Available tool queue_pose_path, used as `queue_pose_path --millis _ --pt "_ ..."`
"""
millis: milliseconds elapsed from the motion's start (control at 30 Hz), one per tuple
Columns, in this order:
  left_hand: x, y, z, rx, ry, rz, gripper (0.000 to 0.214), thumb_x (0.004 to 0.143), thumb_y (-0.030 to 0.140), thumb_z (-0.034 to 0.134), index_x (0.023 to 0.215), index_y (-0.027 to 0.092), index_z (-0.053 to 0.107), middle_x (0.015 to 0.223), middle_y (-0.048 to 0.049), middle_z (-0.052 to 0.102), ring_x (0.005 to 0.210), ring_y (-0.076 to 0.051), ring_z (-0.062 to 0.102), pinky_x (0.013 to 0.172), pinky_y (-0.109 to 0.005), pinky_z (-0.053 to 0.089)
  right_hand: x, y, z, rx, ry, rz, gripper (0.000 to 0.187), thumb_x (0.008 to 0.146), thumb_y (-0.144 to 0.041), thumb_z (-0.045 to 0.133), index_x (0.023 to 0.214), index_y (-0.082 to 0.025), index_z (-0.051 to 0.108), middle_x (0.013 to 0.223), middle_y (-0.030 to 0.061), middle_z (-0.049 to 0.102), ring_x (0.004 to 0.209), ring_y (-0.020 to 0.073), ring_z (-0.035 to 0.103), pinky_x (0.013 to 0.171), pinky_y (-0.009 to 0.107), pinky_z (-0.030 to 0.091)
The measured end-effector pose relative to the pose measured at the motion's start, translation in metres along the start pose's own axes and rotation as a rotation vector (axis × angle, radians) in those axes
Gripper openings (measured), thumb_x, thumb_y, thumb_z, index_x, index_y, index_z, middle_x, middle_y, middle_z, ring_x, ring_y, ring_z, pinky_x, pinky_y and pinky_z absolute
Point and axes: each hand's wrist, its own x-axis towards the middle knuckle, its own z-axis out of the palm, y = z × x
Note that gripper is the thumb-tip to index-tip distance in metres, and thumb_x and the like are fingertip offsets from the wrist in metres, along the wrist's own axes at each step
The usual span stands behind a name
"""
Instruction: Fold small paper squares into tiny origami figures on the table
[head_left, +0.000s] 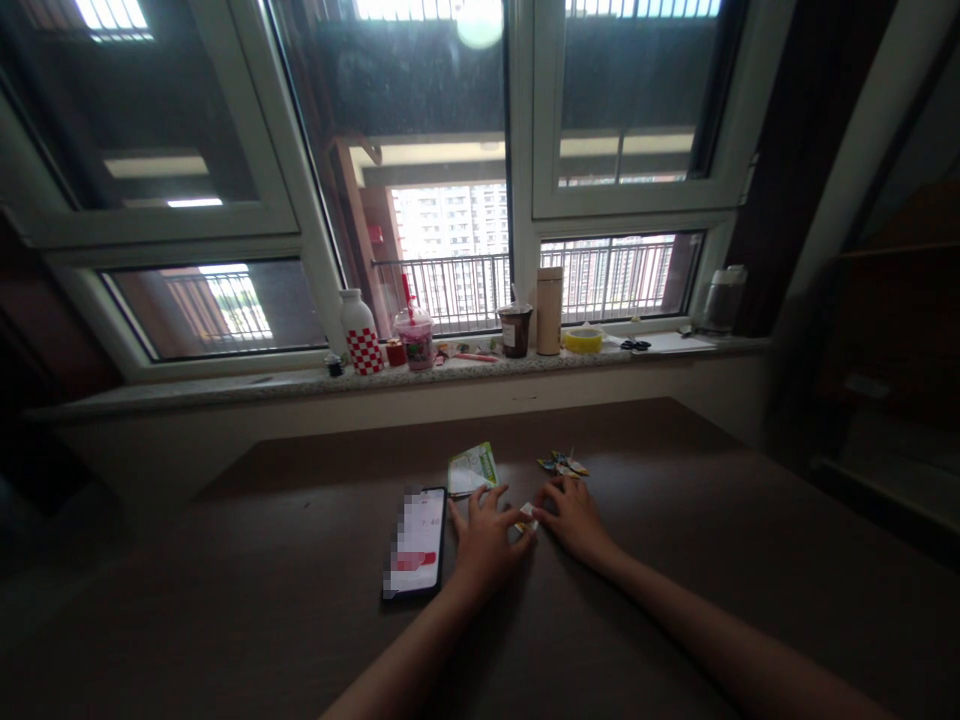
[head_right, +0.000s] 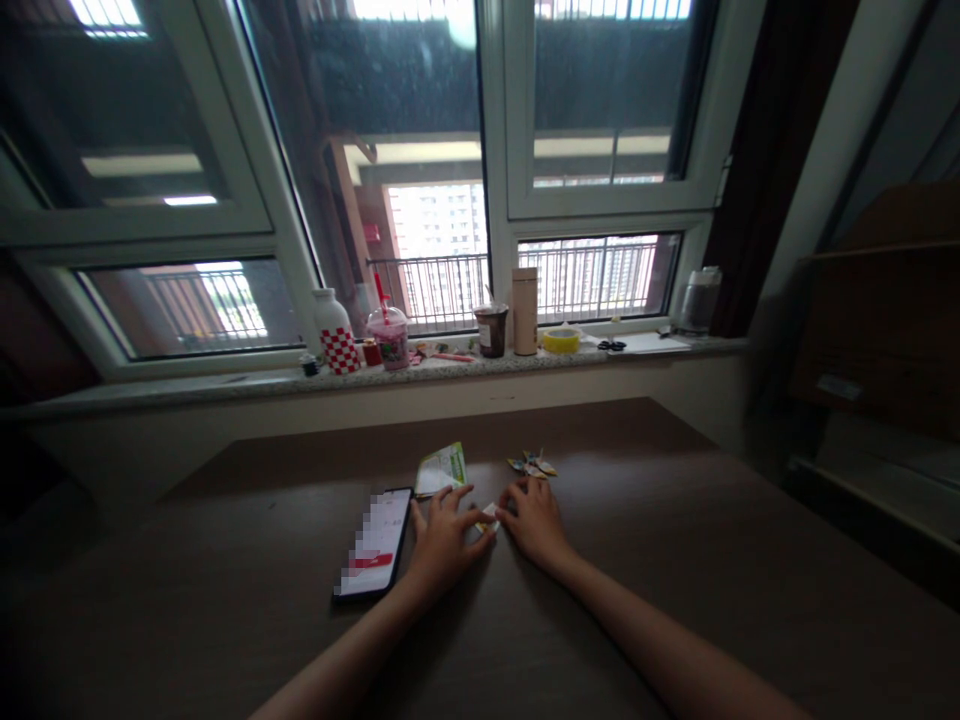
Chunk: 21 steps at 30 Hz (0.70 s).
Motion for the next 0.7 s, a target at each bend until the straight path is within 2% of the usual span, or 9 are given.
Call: queue_pose_path --millis 167,367,700 --pt "0.0 -0.001 0.001 0.034 0.009 0.01 0.019 0.082 0.046 0.063 0.099 0.04 0.071 0.145 0.0023 0.048 0.139 -0.034 0.029 0.106 -0.077 -0.003 0.004 0.01 0.005 0.092 0.024 -0.006 0.017 0.089 -0.031 0.056 0.091 -0.022 0.07 0.113 0.0087 0.06 0.115 0.0253 0.049 0.1 0.041 0.039" --pt "0.001 -0.003 0.004 0.047 -0.006 0.005 0.019 0.083 0.047 0.063 0.099 0.041 0.071 0.146 0.0024 0.047 0.139 -0.034 0.029 0.105 -0.078 -0.002 0.003 0.013 0.005 0.126 0.032 -0.029 0.012 0.083 -0.029 0.063 0.089 -0.022 0.07 0.111 0.0083 0.059 0.115 0.0254 0.049 0.101 0.041 0.038" --pt "0.002 -0.002 0.003 0.04 -0.032 -0.003 0.02 0.084 0.047 0.061 0.099 0.038 0.07 0.144 0.0018 0.049 0.139 -0.034 0.03 0.105 -0.078 0.0 0.005 0.006 0.002 0.102 0.016 0.034 0.008 0.08 -0.026 0.066 0.086 -0.023 0.07 0.114 0.0076 0.057 0.118 0.026 0.047 0.103 0.04 0.036"
